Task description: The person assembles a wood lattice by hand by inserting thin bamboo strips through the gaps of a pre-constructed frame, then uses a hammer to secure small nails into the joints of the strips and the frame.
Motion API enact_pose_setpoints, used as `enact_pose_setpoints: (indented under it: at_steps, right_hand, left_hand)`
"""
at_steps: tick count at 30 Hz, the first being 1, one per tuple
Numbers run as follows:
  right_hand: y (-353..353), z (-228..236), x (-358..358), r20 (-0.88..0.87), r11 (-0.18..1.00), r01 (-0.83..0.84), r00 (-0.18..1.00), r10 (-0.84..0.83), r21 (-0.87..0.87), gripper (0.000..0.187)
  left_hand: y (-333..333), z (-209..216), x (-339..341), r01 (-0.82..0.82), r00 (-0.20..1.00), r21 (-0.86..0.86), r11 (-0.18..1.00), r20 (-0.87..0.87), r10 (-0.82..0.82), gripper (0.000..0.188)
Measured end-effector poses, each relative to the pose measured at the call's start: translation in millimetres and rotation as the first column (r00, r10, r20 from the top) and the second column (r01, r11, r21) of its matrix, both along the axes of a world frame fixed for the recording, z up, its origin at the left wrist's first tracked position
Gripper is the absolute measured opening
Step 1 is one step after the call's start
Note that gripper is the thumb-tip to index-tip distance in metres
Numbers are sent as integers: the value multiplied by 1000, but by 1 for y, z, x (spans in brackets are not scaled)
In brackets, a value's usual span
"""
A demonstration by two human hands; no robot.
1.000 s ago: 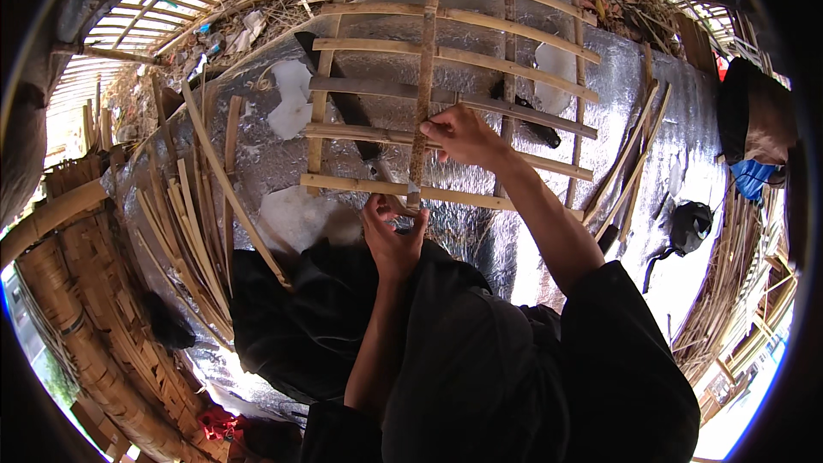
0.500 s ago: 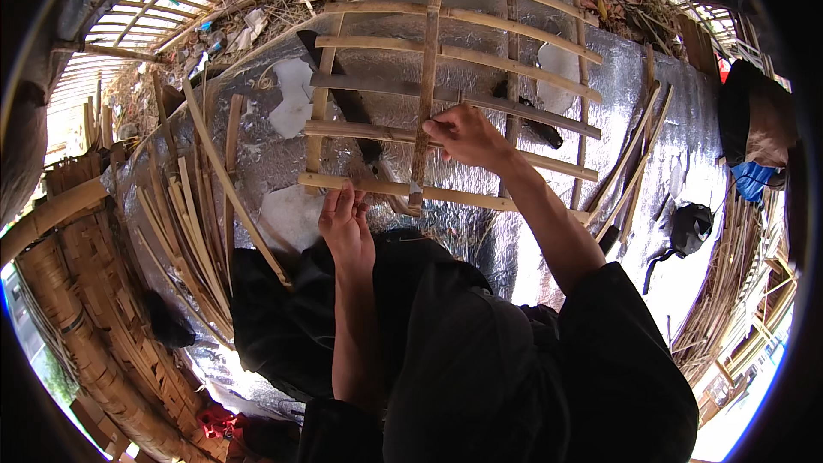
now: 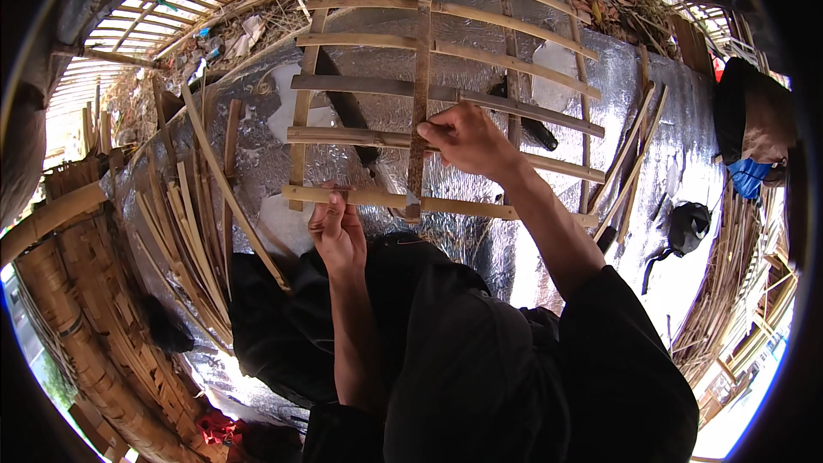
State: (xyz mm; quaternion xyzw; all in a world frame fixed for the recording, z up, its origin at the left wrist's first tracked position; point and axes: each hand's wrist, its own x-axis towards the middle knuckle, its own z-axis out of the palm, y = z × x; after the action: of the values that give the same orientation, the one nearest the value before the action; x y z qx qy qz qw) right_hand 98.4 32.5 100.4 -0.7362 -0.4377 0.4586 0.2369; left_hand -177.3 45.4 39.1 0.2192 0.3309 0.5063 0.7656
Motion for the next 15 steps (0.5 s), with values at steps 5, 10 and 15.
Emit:
enact_pose_setpoints:
  at_steps: [5,10,15]
  right_hand:
    - [11,15,-19,98,974,-61,994,40,219,33]
    - [28,-9,-41,47,983,-113,993,107,147,32]
    - [41,-42,-39,27,987,-158,987,159,-34,35]
  left_hand:
    - [4,5,-15,-73,997,35,997,2,73,13]
    - [1,-7,-34,-144,989,-29,989,-34,143,13]
    - [-5,-37,-35,-168,984,-64,984,-79,162,16]
